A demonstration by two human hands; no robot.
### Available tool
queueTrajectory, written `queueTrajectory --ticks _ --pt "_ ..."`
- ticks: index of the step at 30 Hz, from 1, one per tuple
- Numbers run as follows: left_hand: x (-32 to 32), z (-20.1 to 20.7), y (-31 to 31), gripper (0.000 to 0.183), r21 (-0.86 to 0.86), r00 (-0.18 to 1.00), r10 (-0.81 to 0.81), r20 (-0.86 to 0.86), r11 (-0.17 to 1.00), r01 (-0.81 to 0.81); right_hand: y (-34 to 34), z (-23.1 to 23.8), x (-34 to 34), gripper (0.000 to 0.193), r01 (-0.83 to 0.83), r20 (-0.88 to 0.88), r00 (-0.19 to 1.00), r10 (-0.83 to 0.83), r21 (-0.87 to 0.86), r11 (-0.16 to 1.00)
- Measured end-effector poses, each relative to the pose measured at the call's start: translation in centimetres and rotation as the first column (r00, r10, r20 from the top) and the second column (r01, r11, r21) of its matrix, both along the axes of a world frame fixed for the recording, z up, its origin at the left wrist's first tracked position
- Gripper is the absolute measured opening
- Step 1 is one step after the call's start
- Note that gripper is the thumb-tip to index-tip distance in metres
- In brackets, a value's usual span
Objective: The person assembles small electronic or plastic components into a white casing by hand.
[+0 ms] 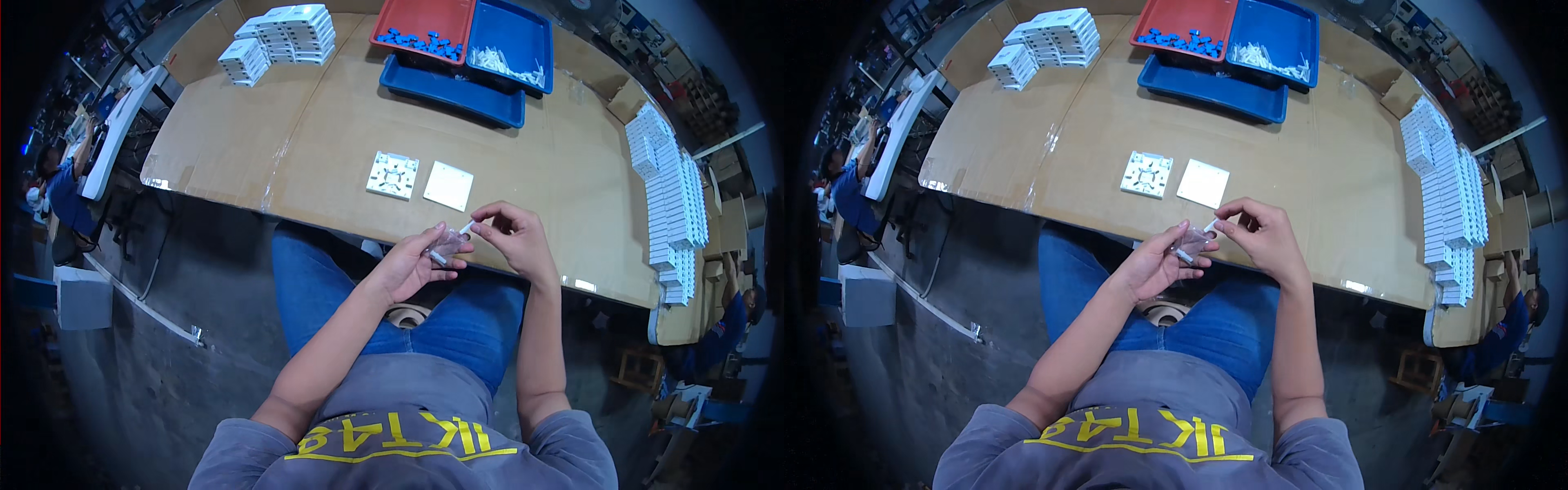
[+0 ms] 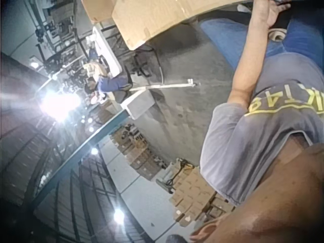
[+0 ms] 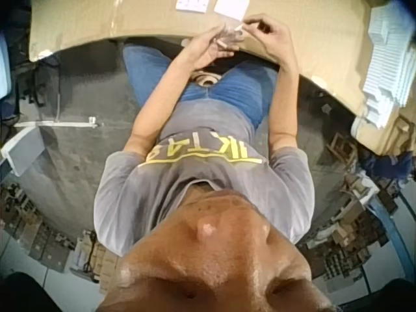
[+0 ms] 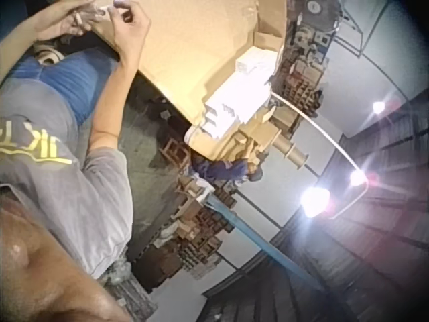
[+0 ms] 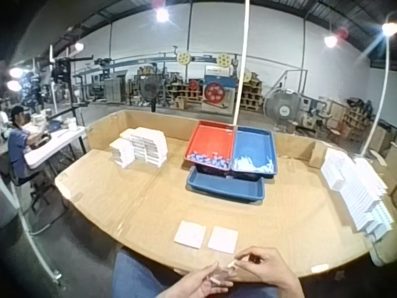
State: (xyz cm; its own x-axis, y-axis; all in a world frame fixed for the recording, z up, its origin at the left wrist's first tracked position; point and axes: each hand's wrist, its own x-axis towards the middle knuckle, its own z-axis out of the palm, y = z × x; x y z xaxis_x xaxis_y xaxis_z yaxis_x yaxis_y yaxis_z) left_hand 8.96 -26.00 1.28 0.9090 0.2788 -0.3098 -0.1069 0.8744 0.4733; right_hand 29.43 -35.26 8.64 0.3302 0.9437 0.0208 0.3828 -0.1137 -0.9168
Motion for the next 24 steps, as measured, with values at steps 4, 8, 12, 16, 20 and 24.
queueTrajectory --ticks 4,8,12,16,20,24 --pt "-0.3 0.5 -0.3 0.048 0.032 0.999 -0.046 -0.013 0.998 0.046 0.7 1.5 0.2 0.014 -0.167 0.121 0.976 0.179 -0.105 0.98" --pt "-0.6 1.1 -0.7 0.049 0.049 0.997 -0.077 -0.026 0.996 0.078 1.6 2.4 0.6 0.015 -0.428 0.12 0.891 0.437 -0.097 0.899" --pt "-0.9 1.2 -0.9 0.048 0.07 0.998 -0.062 -0.028 0.995 0.064 2.1 1.3 0.8 0.016 -0.602 0.026 0.794 0.608 -0.117 0.79" --pt "-1.0 1.6 -1.0 0.047 0.043 1.0 -0.025 0.009 0.999 0.025 1.6 1.8 0.3 0.029 -0.584 -0.204 0.804 0.559 -0.096 0.806" --pt "-1.0 1.4 -0.9 0.046 0.02 0.999 -0.033 0.039 0.999 0.032 1.5 1.7 -0.1 0.033 -0.575 -0.244 0.805 0.54 -0.103 0.811" --pt "-1.0 1.0 -1.0 0.046 0.054 0.999 -0.032 0.029 0.998 0.031 1.7 0.3 -0.5 0.033 -0.614 -0.176 0.788 0.589 -0.165 0.772"
